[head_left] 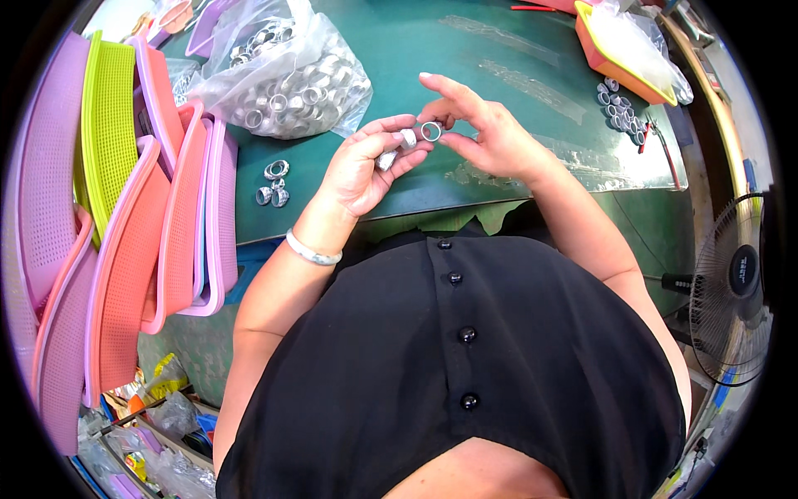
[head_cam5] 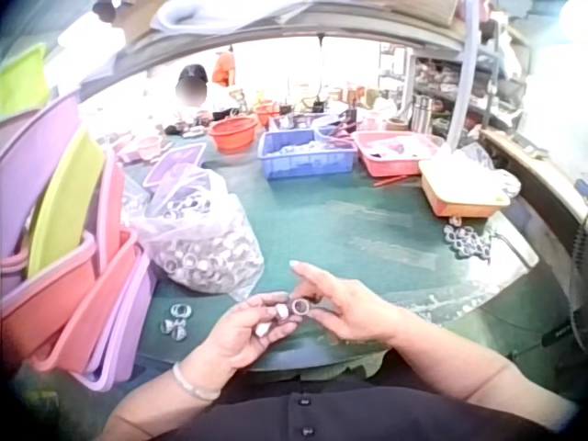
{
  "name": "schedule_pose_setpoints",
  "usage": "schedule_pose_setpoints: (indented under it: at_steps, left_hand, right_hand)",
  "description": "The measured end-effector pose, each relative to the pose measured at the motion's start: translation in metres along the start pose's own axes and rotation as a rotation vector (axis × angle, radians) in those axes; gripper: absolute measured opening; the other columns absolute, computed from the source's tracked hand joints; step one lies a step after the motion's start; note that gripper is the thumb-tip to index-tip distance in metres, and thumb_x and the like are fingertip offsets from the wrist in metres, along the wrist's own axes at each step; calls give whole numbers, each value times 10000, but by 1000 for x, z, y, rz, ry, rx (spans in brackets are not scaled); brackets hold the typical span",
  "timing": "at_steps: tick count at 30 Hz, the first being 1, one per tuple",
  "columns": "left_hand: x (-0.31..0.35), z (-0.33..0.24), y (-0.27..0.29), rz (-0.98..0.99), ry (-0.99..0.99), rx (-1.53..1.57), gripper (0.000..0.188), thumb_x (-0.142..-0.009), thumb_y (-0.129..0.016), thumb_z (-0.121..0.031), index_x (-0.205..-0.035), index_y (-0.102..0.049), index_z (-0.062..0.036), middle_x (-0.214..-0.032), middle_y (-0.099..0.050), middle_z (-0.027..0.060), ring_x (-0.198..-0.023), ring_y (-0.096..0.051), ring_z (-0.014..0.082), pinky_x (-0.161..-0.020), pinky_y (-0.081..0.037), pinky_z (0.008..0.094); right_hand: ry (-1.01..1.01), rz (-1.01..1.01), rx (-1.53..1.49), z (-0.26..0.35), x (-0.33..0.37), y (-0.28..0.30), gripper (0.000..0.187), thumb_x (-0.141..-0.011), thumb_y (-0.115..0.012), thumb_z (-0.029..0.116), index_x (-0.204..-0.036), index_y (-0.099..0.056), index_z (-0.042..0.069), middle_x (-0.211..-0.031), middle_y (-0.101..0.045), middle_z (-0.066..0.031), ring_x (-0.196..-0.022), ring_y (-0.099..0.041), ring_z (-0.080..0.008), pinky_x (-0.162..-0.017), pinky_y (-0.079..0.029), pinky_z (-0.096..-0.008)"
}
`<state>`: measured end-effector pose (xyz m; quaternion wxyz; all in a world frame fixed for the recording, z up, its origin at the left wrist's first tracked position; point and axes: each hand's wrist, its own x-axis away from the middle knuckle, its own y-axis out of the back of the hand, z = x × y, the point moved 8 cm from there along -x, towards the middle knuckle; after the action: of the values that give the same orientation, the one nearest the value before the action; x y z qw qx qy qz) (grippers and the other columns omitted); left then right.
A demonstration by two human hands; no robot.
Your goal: The person uses a manual press to shape small metal rings, placing them into a blue basket. They then move to another table to sort the rings and place them into a plastic bag.
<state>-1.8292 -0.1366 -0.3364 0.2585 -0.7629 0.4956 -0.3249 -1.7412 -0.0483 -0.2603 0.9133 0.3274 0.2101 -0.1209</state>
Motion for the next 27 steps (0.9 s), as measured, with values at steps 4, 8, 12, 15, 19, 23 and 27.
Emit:
schedule_pose_setpoints:
  at_steps: [4,8,12,15,19,23,27]
  left_hand:
    - [-3,3,-2,-16,19,4,267,-857,-497,-5,-1109,-510,86,-1053,-586,206,-959,-609,291,-859,-522,350]
    - [-5,6,-10,19,42,-12,346,-874,-453,-13,-1199,-436,106,-1120,-550,214,-1017,-583,307,-891,-511,342]
    - [-8,8,-12,-10,36,12,336,-871,-455,-5,-1187,-443,111,-1107,-557,208,-1023,-578,312,-901,-508,351]
    - [-11,8,-11,-33,21,40,295,-863,-469,4,-1143,-472,97,-1077,-565,190,-999,-583,290,-896,-508,352]
    - [-15,8,-11,-27,6,79,272,-861,-465,8,-1121,-478,86,-1059,-569,175,-992,-581,272,-898,-505,357]
    - [-14,7,-13,-49,-25,111,286,-863,-450,4,-1135,-470,90,-1088,-559,182,-1010,-575,269,-909,-500,363]
    - [-17,8,-11,15,-30,115,311,-858,-453,-4,-1155,-471,85,-1095,-565,174,-1007,-578,256,-897,-509,362]
  right_hand:
    - [-57,26,-81,-10,1,1,704,-752,-535,-94,-1381,-297,113,-1001,-625,-92,-883,-606,-209,-799,-478,-327]
    - [-157,43,-303,-25,2,1,684,-782,-520,-99,-1395,-275,81,-1060,-593,-88,-974,-567,-173,-884,-445,-311]
    - [-201,32,-410,-33,1,0,667,-803,-504,-99,-1401,-265,78,-1080,-584,-91,-1009,-550,-164,-903,-432,-305]
    - [-193,3,-456,-35,-1,0,669,-797,-496,-100,-1398,-273,93,-1072,-590,-97,-982,-565,-170,-893,-443,-308]
    - [-203,-26,-529,-41,1,1,671,-796,-528,-85,-1393,-283,99,-1090,-577,-113,-968,-568,-168,-874,-454,-314]
    - [-177,-68,-509,-44,5,3,680,-792,-588,-45,-1388,-291,95,-1098,-571,-115,-975,-562,-165,-854,-458,-312]
    - [-118,-87,-390,-34,3,4,656,-789,-620,-18,-1368,-329,90,-1054,-595,-94,-945,-570,-151,-797,-468,-291]
